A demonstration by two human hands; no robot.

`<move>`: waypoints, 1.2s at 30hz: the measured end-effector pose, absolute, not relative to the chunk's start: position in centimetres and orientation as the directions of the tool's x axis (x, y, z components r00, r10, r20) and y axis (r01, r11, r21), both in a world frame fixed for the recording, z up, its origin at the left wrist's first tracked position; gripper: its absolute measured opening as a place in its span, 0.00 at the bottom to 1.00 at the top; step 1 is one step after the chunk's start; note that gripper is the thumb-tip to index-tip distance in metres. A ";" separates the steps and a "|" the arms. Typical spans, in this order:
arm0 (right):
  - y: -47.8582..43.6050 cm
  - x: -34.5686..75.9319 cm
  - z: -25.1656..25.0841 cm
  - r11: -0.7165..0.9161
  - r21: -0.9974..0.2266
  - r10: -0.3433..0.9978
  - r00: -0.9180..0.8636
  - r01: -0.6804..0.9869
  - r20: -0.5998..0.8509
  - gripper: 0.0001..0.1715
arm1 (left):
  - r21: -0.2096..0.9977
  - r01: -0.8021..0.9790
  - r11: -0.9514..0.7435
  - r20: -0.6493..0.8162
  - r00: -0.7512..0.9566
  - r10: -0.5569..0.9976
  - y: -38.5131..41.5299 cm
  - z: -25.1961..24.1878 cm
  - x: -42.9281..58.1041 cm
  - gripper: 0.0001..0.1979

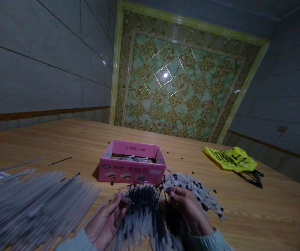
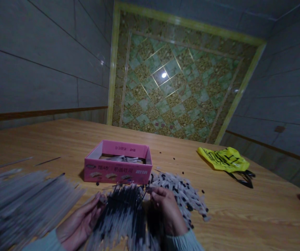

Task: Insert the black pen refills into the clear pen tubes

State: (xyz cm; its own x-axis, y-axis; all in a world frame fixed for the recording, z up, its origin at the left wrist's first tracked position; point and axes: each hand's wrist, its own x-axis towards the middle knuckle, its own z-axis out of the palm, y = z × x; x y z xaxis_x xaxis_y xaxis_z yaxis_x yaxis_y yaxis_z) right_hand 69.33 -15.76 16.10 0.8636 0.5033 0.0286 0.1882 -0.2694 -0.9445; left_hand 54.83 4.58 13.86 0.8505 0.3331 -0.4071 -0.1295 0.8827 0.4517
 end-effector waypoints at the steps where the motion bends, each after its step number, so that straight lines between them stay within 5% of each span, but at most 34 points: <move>1: -15.5 69.0 16.4 -0.188 -0.975 0.540 0.841 0.122 0.001 0.13 | 0.452 -0.128 0.883 -0.414 0.847 0.335 4.6 13.9 54.8 0.08; 6: -15.2 68.0 17.1 0.090 -0.982 0.661 0.747 -0.163 -0.063 0.16 | 0.454 -0.118 0.883 -0.412 0.851 0.325 4.5 14.2 54.8 0.08; 15: -14.9 67.9 16.2 0.282 -0.878 0.747 0.663 -0.388 -0.052 0.15 | 0.447 -0.129 0.885 -0.408 0.851 0.330 4.6 13.9 54.8 0.08; 19: -14.6 67.1 16.9 0.333 -0.744 0.873 0.487 -0.579 0.012 0.36 | 0.461 -0.131 0.878 -0.405 0.849 0.340 4.4 14.1 54.7 0.08; 27: -14.2 66.1 17.6 0.382 -0.690 0.910 0.380 -0.615 0.164 0.53 | 0.459 -0.131 0.879 -0.418 0.841 0.344 4.6 13.9 55.0 0.08; 36: -14.2 65.6 18.1 0.375 -0.695 0.912 0.377 -0.614 0.159 0.58 | 0.453 -0.134 0.881 -0.409 0.847 0.339 4.7 13.5 54.8 0.08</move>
